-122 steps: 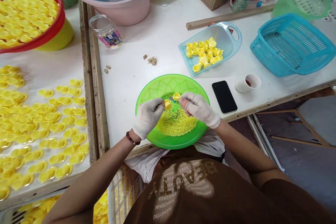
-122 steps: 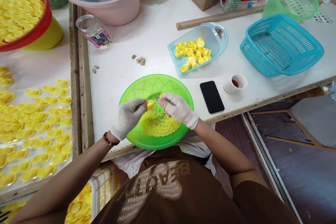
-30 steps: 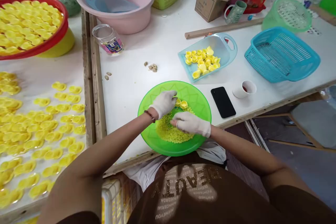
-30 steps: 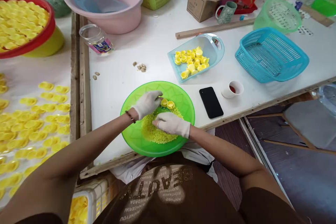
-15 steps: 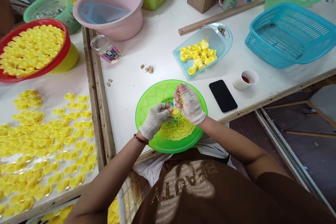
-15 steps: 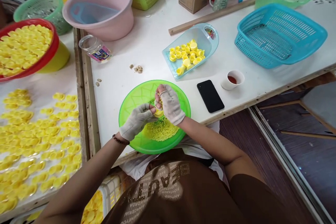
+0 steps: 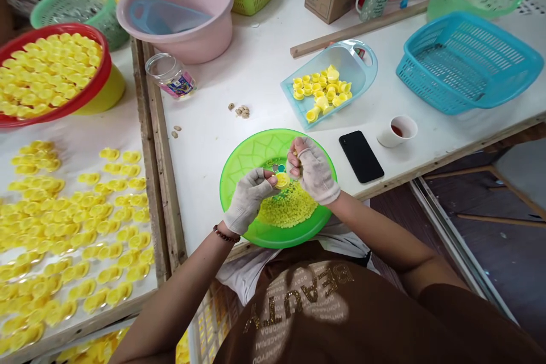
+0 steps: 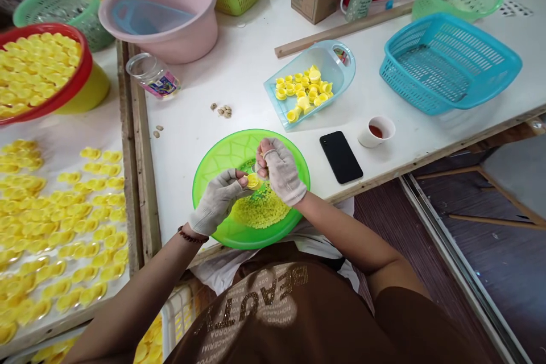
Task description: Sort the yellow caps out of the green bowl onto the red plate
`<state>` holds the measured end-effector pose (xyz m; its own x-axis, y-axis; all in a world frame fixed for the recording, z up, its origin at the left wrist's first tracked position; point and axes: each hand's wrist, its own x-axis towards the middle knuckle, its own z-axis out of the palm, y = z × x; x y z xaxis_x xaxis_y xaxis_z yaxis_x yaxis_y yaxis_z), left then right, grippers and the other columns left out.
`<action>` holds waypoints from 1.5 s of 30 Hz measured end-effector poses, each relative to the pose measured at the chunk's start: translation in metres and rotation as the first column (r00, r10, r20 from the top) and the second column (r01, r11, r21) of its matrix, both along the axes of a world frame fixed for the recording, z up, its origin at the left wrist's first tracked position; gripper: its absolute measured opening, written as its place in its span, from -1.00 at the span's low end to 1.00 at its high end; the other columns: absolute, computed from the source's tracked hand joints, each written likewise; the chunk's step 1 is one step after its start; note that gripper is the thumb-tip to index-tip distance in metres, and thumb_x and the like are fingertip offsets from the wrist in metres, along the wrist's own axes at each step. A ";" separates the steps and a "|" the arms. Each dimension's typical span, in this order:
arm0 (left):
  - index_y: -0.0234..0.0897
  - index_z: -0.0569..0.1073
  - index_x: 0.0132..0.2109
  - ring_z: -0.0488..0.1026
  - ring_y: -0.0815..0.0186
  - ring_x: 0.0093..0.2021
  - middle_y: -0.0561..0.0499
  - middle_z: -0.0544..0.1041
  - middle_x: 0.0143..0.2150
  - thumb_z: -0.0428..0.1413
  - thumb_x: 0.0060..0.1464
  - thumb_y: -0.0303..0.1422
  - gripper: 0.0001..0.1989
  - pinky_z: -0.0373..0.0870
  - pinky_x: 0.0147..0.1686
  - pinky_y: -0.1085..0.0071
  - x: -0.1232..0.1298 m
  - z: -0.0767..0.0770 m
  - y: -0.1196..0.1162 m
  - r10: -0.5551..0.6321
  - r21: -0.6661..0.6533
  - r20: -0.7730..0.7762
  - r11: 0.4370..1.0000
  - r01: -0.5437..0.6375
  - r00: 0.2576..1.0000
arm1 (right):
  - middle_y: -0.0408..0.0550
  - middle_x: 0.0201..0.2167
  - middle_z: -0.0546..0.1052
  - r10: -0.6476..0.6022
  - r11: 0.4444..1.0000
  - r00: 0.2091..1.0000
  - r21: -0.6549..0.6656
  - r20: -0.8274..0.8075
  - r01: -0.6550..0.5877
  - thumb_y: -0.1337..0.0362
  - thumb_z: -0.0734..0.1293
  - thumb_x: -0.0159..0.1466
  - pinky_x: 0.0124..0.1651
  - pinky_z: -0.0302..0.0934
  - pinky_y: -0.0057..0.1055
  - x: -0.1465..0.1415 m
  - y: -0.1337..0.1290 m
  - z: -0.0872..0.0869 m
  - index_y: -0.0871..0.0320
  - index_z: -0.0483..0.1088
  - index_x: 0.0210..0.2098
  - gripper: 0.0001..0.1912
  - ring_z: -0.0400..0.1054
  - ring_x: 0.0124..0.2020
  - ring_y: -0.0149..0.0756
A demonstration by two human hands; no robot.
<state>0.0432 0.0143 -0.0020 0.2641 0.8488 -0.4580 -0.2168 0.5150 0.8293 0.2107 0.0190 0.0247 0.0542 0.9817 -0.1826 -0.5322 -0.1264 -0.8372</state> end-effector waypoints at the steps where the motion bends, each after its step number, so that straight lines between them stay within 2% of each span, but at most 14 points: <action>1: -0.36 0.55 -0.23 0.52 0.37 -0.29 0.01 0.54 -0.29 0.51 -0.21 -0.24 -0.56 0.57 -0.24 0.44 -0.003 0.002 -0.001 0.019 0.017 -0.006 1.000 -0.019 1.000 | -0.34 -0.58 0.20 0.058 0.998 0.994 0.013 0.096 -0.060 -0.10 0.31 0.35 -0.55 -0.03 -0.49 0.006 -0.004 -0.002 0.06 0.18 -0.36 -0.59 0.06 -0.64 -0.51; 2: -0.36 0.55 -0.21 0.51 0.38 -0.28 0.01 0.55 -0.28 0.51 -0.20 -0.27 -0.57 0.56 -0.22 0.45 -0.006 0.003 -0.001 0.041 0.035 -0.012 0.999 -0.041 0.999 | -0.31 -0.56 0.24 0.131 0.989 0.964 0.036 0.233 -0.143 -0.06 0.30 0.36 -0.51 0.04 -0.47 0.013 -0.008 -0.004 0.07 0.22 -0.35 -0.63 0.12 -0.61 -0.48; 4: -0.35 0.56 -0.21 0.51 0.40 -0.27 0.03 0.56 -0.27 0.51 -0.20 -0.31 -0.59 0.55 -0.20 0.47 -0.011 0.005 -0.003 0.086 0.053 -0.008 0.995 -0.086 0.996 | -0.19 -0.45 0.40 0.223 0.942 0.792 0.083 0.569 -0.325 0.06 0.36 0.33 -0.30 0.20 -0.38 0.022 -0.016 -0.011 0.10 0.32 -0.32 -0.74 0.30 -0.42 -0.38; 6: -0.34 0.57 -0.24 0.52 0.40 -0.28 0.05 0.56 -0.29 0.51 -0.21 -0.32 -0.61 0.56 -0.20 0.46 -0.013 0.004 -0.007 0.110 0.017 0.026 0.994 -0.111 0.994 | -0.07 -0.30 0.49 0.202 0.891 0.576 0.096 0.792 -0.444 0.17 0.44 0.24 -0.10 0.23 -0.29 0.025 -0.021 -0.017 0.14 0.38 -0.25 -0.79 0.37 -0.22 -0.26; 7: -0.34 0.56 -0.26 0.52 0.40 -0.29 0.06 0.56 -0.31 0.52 -0.22 -0.33 -0.61 0.56 -0.20 0.45 -0.012 0.003 -0.009 0.112 -0.015 0.050 0.994 -0.111 0.992 | -0.07 -0.28 0.49 0.196 0.880 0.523 0.086 0.830 -0.467 0.19 0.46 0.21 -0.09 0.23 -0.29 0.025 -0.022 -0.020 0.14 0.39 -0.19 -0.75 0.36 -0.21 -0.25; 12: -0.34 0.57 -0.31 0.56 0.39 -0.32 0.05 0.58 -0.39 0.53 -0.25 -0.34 -0.63 0.57 -0.22 0.47 -0.003 -0.002 -0.019 0.125 -0.086 0.077 0.989 -0.118 0.989 | -0.25 -0.50 0.32 0.345 0.849 0.556 0.002 0.756 -0.528 0.16 0.36 0.32 -0.32 0.15 -0.41 0.021 -0.016 -0.024 0.12 0.31 -0.23 -0.82 0.22 -0.47 -0.38; 18: -0.34 0.56 -0.33 0.57 0.37 -0.31 0.06 0.60 -0.35 0.54 -0.29 -0.32 -0.61 0.62 -0.23 0.43 0.004 0.001 -0.024 0.226 -0.115 0.022 0.968 -0.222 0.974 | 0.01 -0.19 0.51 0.185 0.842 0.497 0.124 0.848 -0.524 0.41 0.27 0.30 -0.03 0.22 -0.31 0.041 -0.012 -0.024 0.17 0.39 -0.19 -0.89 0.39 -0.14 -0.24; 23: -0.33 0.57 -0.32 0.58 0.37 -0.30 0.05 0.61 -0.34 0.54 -0.27 -0.30 -0.62 0.63 -0.20 0.40 0.013 0.000 -0.030 0.237 -0.105 0.009 0.966 -0.235 0.971 | -0.13 -0.39 0.47 0.322 0.797 0.482 0.042 0.815 -0.603 0.29 0.35 0.33 -0.25 0.17 -0.41 0.036 -0.011 -0.025 0.17 0.42 -0.19 -0.91 0.30 -0.38 -0.35; 28: -0.33 0.57 -0.32 0.58 0.35 -0.28 0.05 0.61 -0.31 0.54 -0.28 -0.30 -0.61 0.64 -0.21 0.40 0.013 0.002 -0.033 0.272 -0.076 -0.054 0.958 -0.275 0.961 | -0.10 -0.37 0.53 0.339 0.801 0.513 0.044 0.788 -0.598 0.43 0.20 0.38 -0.17 0.22 -0.41 0.045 -0.007 -0.025 0.19 0.41 -0.22 -0.84 0.37 -0.34 -0.36; 30: -0.33 0.57 -0.30 0.59 0.32 -0.27 0.04 0.61 -0.30 0.54 -0.29 -0.28 -0.58 0.65 -0.23 0.38 0.010 0.003 -0.031 0.264 -0.097 -0.074 0.958 -0.270 0.962 | -0.04 -0.27 0.57 0.287 0.822 0.475 0.041 0.832 -0.568 0.47 0.21 0.34 -0.08 0.25 -0.37 0.050 -0.009 -0.027 0.20 0.43 -0.17 -0.82 0.43 -0.24 -0.30; 35: -0.33 0.59 -0.20 0.60 0.29 -0.27 -0.01 0.61 -0.26 0.47 -0.15 -0.22 -0.60 0.62 -0.24 0.38 0.001 0.009 -0.029 0.183 -0.008 -0.213 0.982 -0.189 0.960 | 0.10 -0.09 0.58 0.192 0.794 0.285 0.022 0.939 -0.608 0.38 0.21 0.39 0.09 0.26 -0.25 0.046 -0.024 -0.031 0.19 0.47 -0.08 -0.79 0.45 -0.01 -0.14; 39: -0.34 0.60 -0.26 0.59 0.27 -0.35 -0.03 0.60 -0.32 0.36 0.01 -0.20 -0.72 0.58 -0.30 0.39 -0.018 0.020 -0.028 0.124 0.186 -0.370 0.981 -0.057 0.921 | 0.17 -0.11 0.56 0.183 0.764 -0.061 -0.181 0.981 -0.619 0.29 0.18 0.44 0.04 0.27 -0.16 0.032 -0.038 -0.038 0.21 0.49 -0.03 -0.72 0.45 -0.06 -0.03; 42: -0.33 0.58 -0.26 0.59 0.26 -0.33 -0.03 0.59 -0.32 0.32 0.06 -0.19 -0.73 0.58 -0.28 0.37 -0.057 0.033 -0.012 0.230 0.299 -0.345 0.946 -0.126 0.910 | 0.29 -0.07 0.52 0.134 0.721 -0.301 -0.302 0.944 -0.623 0.25 0.16 0.45 -0.01 0.26 -0.09 0.019 -0.041 -0.043 0.27 0.47 0.07 -0.63 0.44 -0.08 0.06; 45: -0.34 0.57 -0.23 0.58 0.29 -0.33 -0.02 0.59 -0.30 0.31 0.06 -0.21 -0.74 0.57 -0.25 0.37 -0.129 0.041 0.022 0.458 0.457 -0.344 0.844 -0.280 0.819 | 0.29 -0.06 0.51 0.111 0.627 -0.416 -0.389 0.902 -0.675 0.24 0.16 0.45 -0.04 0.27 -0.07 0.005 -0.042 -0.042 0.28 0.46 0.11 -0.62 0.43 -0.07 0.10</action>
